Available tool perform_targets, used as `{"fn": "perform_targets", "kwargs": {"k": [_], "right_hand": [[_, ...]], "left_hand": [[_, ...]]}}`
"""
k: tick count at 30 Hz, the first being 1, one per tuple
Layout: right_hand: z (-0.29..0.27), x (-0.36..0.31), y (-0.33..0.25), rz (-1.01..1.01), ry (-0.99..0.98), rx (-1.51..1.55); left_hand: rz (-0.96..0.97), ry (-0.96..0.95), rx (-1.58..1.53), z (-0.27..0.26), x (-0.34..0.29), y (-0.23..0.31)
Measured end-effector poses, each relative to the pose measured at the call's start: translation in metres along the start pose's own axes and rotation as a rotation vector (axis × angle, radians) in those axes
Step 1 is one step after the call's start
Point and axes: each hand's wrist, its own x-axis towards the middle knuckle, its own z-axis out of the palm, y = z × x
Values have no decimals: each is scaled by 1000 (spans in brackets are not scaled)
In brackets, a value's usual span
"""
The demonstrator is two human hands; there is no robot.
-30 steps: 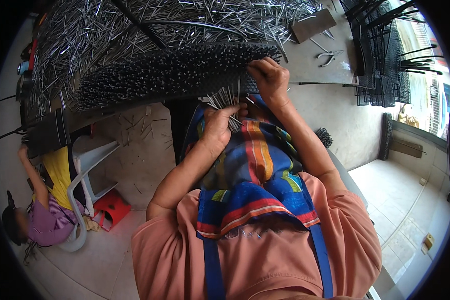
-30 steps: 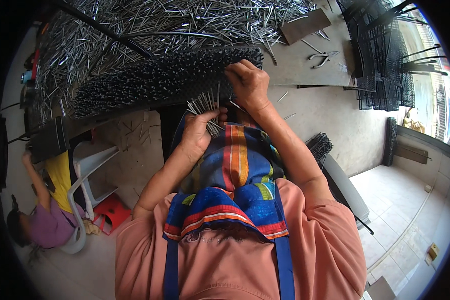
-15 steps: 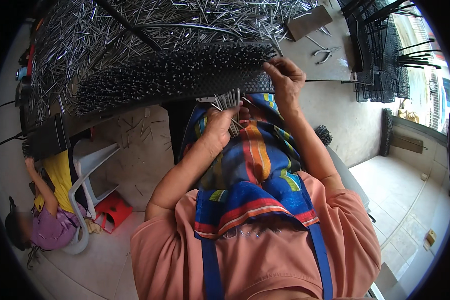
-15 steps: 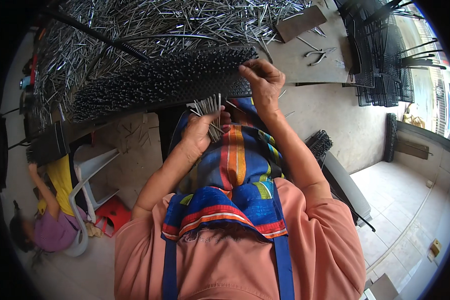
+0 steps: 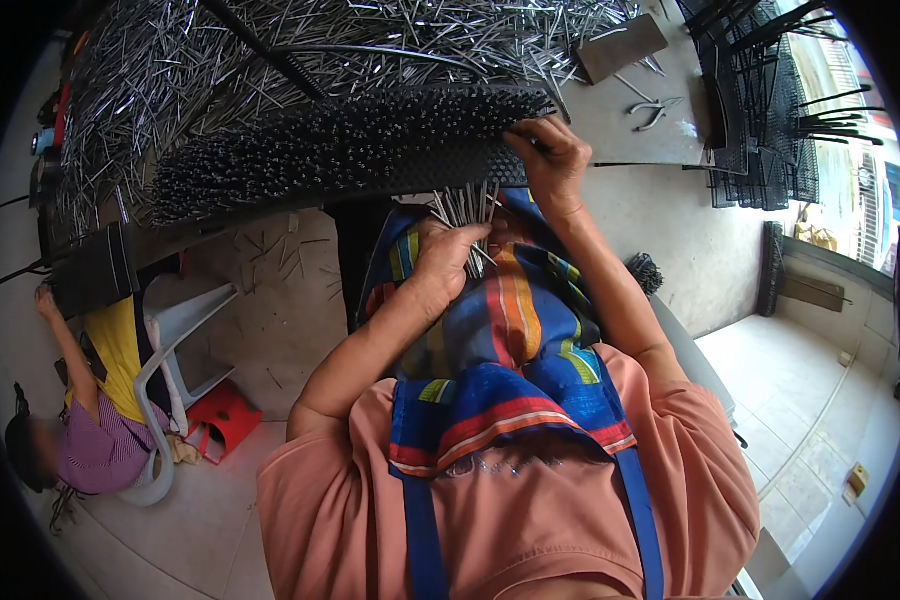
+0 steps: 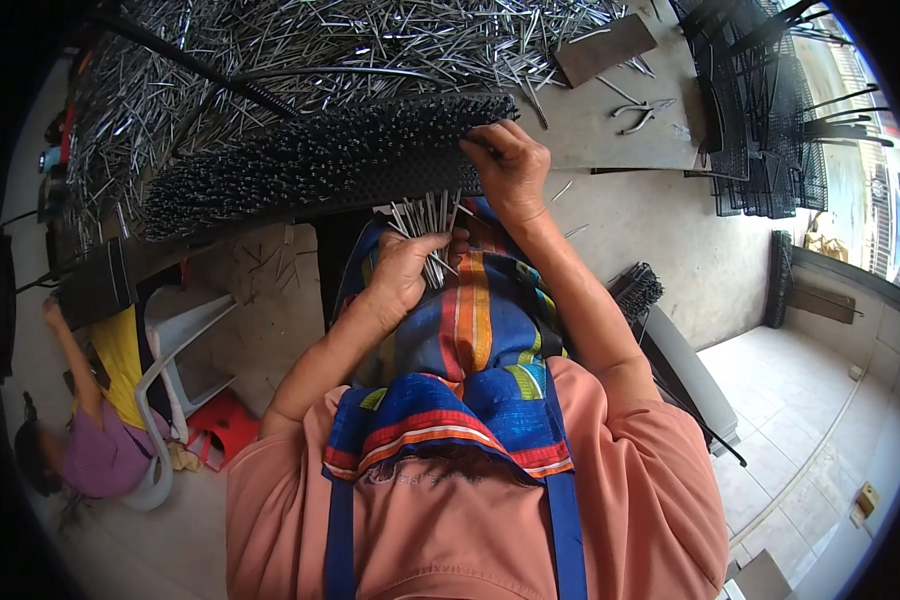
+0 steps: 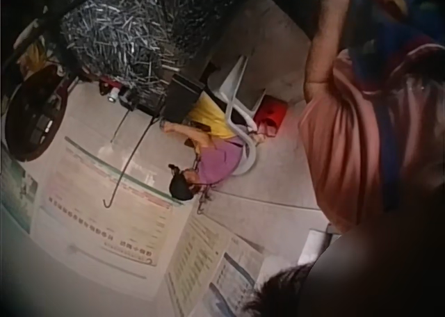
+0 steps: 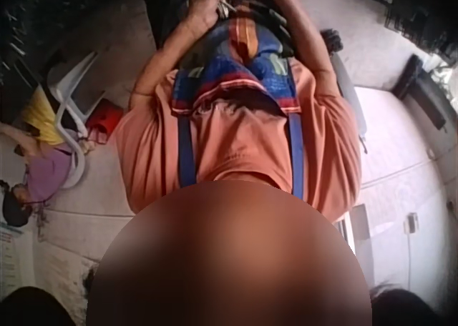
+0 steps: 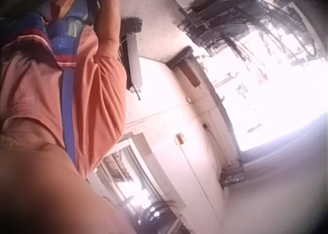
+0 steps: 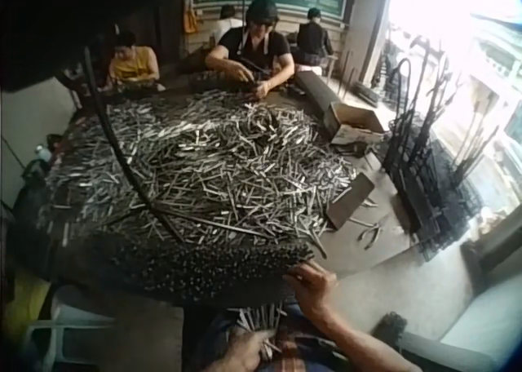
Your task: The recorder is sorting and arranging thin metal rods on a workbench.
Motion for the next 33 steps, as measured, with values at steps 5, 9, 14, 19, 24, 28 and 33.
{"fn": "perform_targets", "kwargs": {"k": [5, 9, 14, 19, 24, 28, 33], "right_hand": [[1, 2, -6, -15, 25, -60], [-1, -2, 4, -76, -32, -146], [-3, -6, 4, -143, -9, -254], [-2, 0, -4, -281, -82, -523], [-7, -3, -3, -165, -154, -638], [-8, -10, 0, -152, -224, -586], [-21, -29, -3, 224, -204, -75]], "left_hand": [[6, 19, -25, -3, 7, 0], [-32, 21, -69, 1, 6, 3], [-32, 16, -77, 1, 13, 7], [-12, -26, -61, 5, 17, 7], [-28, -27, -77, 8, 22, 8], [-52, -19, -74, 7, 23, 5], [6, -35, -34, 13, 20, 5]]}}
